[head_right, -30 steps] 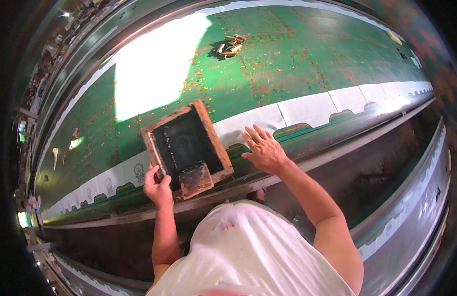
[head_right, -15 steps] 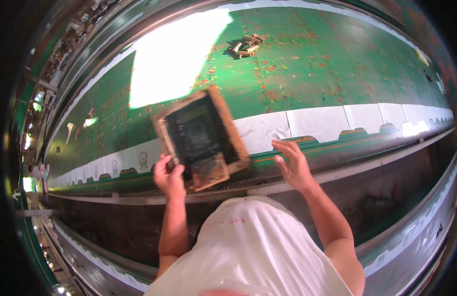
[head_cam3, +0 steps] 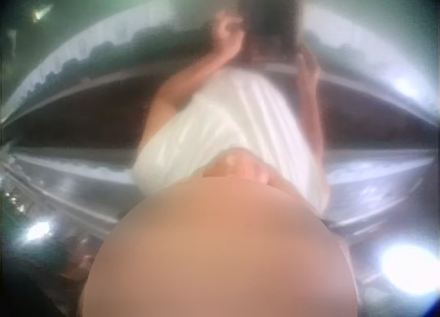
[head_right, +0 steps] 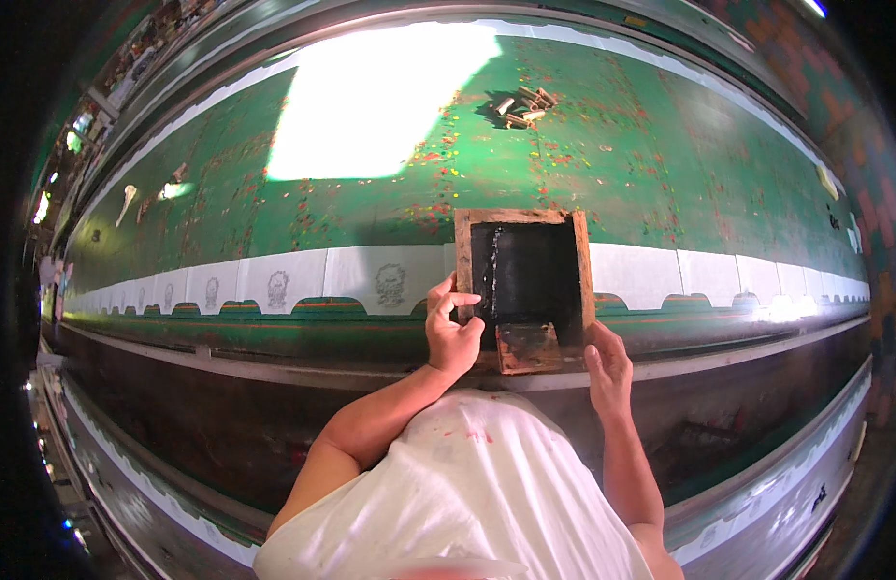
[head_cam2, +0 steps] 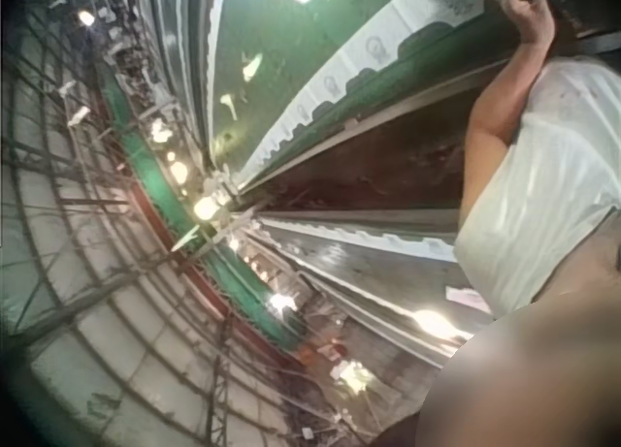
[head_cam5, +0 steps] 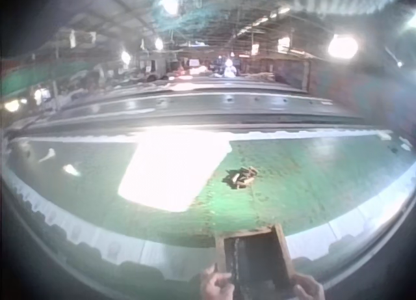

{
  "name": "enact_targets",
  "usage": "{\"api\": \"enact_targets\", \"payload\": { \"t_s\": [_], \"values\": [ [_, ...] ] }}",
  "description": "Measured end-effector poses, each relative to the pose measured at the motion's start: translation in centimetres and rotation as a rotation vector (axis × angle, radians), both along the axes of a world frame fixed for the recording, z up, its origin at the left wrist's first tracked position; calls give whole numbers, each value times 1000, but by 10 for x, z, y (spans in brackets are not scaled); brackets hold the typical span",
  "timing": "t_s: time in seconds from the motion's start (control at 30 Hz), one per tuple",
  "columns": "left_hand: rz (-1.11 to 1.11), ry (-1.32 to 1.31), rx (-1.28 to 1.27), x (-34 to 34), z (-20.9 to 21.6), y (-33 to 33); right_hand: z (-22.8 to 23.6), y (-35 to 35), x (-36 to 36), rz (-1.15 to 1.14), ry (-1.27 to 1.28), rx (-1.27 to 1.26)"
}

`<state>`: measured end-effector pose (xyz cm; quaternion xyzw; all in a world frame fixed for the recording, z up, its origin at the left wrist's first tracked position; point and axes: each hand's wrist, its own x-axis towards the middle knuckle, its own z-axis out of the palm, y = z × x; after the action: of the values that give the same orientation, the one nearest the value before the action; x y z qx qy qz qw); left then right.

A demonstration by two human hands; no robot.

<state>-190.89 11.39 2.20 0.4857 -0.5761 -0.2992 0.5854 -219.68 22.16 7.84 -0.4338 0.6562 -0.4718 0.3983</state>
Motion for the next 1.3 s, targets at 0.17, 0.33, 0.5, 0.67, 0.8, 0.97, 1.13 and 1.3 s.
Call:
{"api": "enact_targets", "payload": {
  "t_s": [0.17,0.33,0.5,0.67,0.8,0.97,1.13,1.3],
  "values": [
    [-4,51,112,-3,-7,-1,36,-3,24,324,756,-346],
    [-9,71,175,0,-7,-2,56,-15,47,597,890,-437],
    [-9,29,146,3,-6,-1,59,-44,48,659,917,-573],
    [-22,81,231,5,-6,-3,72,-75,40,819,877,-487],
    [-25,171,348,9,-6,-8,86,-121,23,951,749,-293],
    [2,42,443,16,-2,-19,82,-177,25,873,759,-279],
    [-29,34,457,18,6,-21,58,-212,35,589,848,-404],
    [-28,-58,422,20,4,-20,45,-200,36,625,894,-467]
  ]
}}
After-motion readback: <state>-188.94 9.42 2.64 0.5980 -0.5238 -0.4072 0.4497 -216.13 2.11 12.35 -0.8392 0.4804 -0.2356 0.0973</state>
